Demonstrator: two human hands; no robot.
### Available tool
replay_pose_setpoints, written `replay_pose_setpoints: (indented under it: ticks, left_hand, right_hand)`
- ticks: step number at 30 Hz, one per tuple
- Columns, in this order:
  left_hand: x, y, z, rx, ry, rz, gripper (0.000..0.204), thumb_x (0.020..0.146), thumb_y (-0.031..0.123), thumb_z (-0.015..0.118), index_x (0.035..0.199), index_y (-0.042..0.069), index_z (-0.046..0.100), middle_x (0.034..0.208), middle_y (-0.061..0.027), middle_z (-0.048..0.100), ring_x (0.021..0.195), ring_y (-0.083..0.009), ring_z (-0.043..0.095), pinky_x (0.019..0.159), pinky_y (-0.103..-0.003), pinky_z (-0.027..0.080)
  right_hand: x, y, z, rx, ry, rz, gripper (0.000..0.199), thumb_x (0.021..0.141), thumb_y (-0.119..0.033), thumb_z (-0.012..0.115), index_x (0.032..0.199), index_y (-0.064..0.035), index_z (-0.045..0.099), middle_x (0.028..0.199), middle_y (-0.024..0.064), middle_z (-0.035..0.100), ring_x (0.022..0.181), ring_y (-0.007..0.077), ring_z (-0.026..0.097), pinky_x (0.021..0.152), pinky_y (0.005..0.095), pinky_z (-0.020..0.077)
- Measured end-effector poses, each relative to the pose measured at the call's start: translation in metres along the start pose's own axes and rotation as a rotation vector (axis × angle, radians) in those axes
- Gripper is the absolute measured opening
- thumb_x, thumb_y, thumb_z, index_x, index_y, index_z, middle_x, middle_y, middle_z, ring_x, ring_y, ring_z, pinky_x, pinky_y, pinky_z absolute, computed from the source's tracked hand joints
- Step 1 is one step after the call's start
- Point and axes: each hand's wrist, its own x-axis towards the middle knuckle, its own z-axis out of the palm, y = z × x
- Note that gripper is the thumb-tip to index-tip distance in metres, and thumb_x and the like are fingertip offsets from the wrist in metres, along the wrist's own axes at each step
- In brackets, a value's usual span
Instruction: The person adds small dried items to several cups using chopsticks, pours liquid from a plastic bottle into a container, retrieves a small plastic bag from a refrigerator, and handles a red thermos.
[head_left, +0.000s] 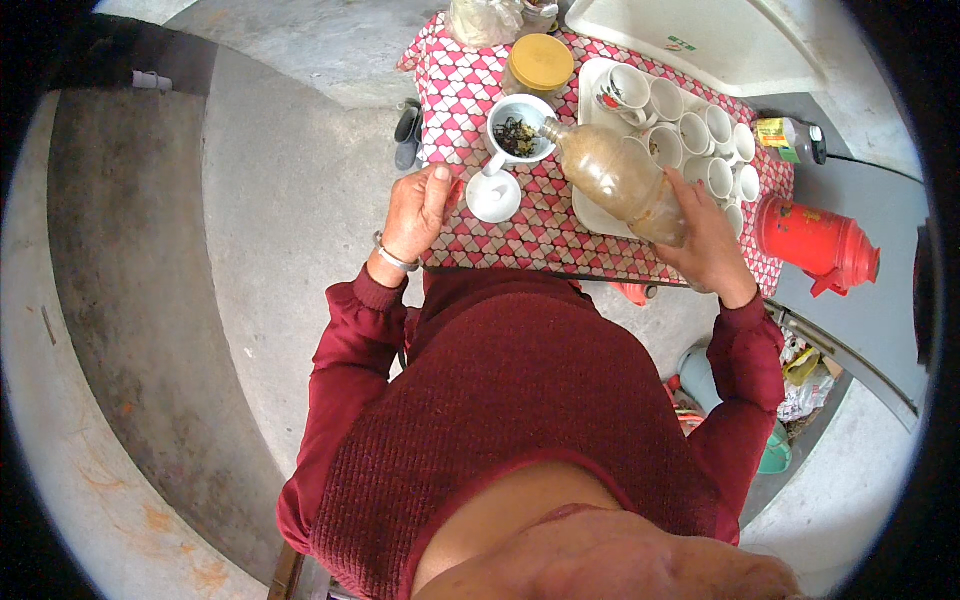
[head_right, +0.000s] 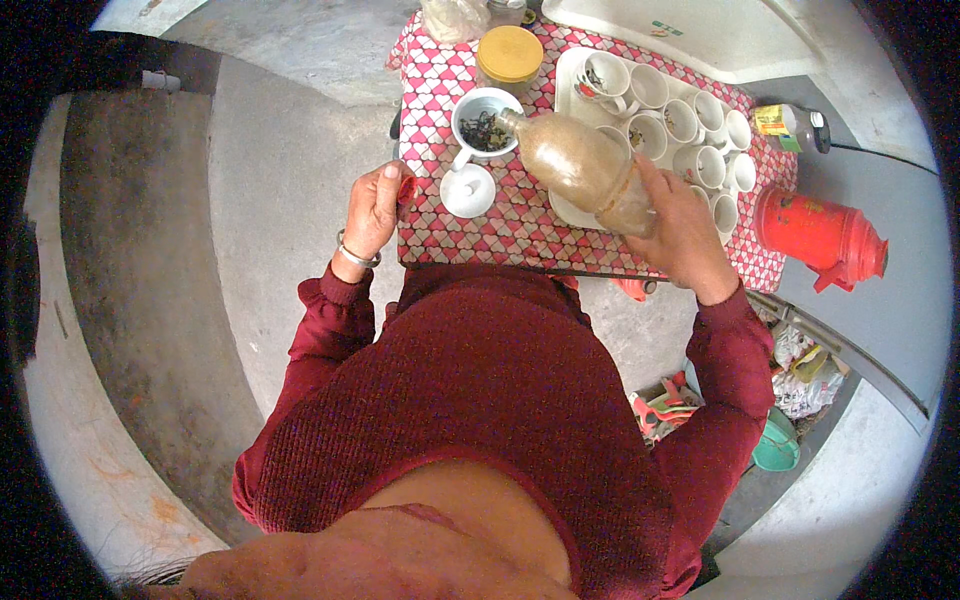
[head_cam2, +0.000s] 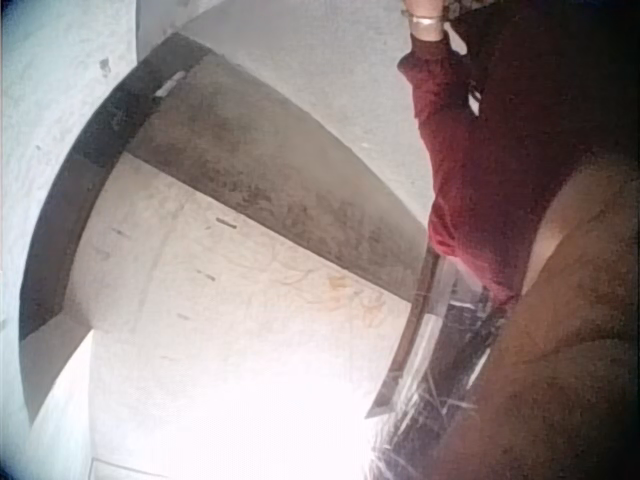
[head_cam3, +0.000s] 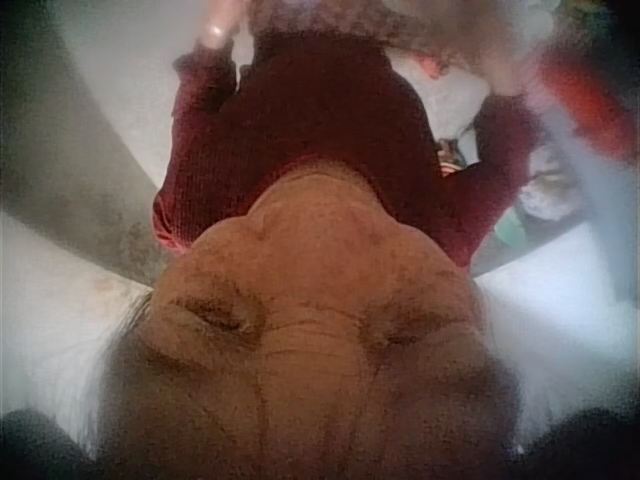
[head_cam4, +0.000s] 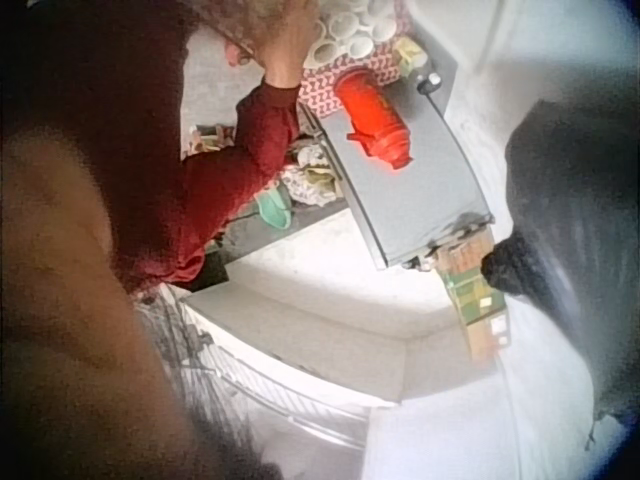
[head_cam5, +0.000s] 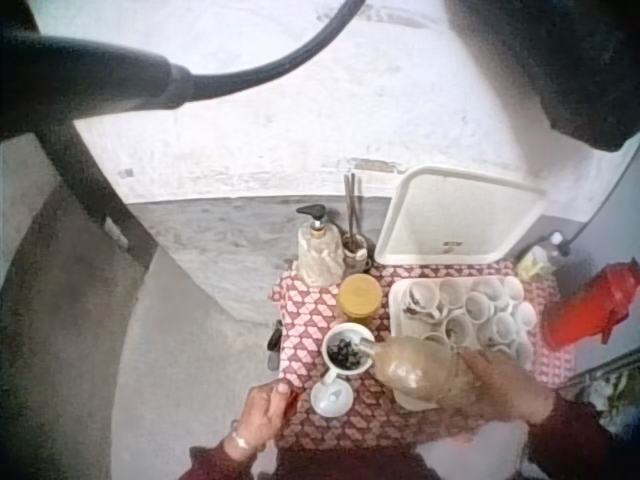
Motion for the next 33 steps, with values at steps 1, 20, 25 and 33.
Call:
replay_pose_setpoints:
  ticks: [1, 20, 25, 33]
  left_hand:
    - [0.000, 0.000, 0.000, 0.001, 0.000, 0.003, 0.053, 0.095, 0.042, 0.035, 0.063, 0.004, 0.052, 0.049, -0.0001, 0.045, 0.045, -0.0094, 0.043, 0.043, -0.026, 0.036]
    - [0.001, 0.006, 0.001, 0.029, -0.019, 0.024, 0.053, 0.096, 0.043, 0.030, 0.077, 0.002, 0.057, 0.053, -0.0003, 0.048, 0.045, -0.0086, 0.045, 0.042, -0.023, 0.035]
    - [0.003, 0.010, 0.001, 0.019, -0.031, 0.063, 0.050, 0.096, 0.043, 0.031, 0.084, 0.003, 0.057, 0.057, -0.0003, 0.050, 0.046, -0.0078, 0.047, 0.042, -0.022, 0.036]
    - [0.012, 0.030, 0.012, -0.417, -0.136, 0.011, 0.039, 0.094, 0.040, 0.045, 0.107, 0.005, 0.053, 0.076, -0.0010, 0.057, 0.056, -0.0055, 0.052, 0.048, -0.016, 0.039]
  right_hand:
    - [0.000, -0.004, -0.003, 0.008, 0.003, -0.002, 0.089, 0.058, -0.015, 0.075, 0.136, -0.0063, 0.031, 0.112, 0.0184, 0.052, 0.098, 0.0360, 0.053, 0.085, 0.0407, 0.0426]
    - [-0.002, 0.010, 0.014, 0.191, -0.020, 0.043, 0.087, 0.060, -0.013, 0.074, 0.136, -0.0075, 0.032, 0.112, 0.0196, 0.051, 0.102, 0.0367, 0.051, 0.088, 0.0397, 0.0424]
    - [-0.005, 0.022, 0.032, 0.270, -0.055, 0.073, 0.088, 0.060, -0.016, 0.075, 0.136, -0.0073, 0.031, 0.115, 0.0215, 0.050, 0.105, 0.0378, 0.051, 0.089, 0.0402, 0.0424]
    - [-0.020, 0.034, 0.062, 0.601, -0.016, -0.019, 0.088, 0.060, -0.019, 0.076, 0.136, -0.0073, 0.032, 0.130, 0.0163, 0.044, 0.119, 0.0279, 0.044, 0.097, 0.0379, 0.0372]
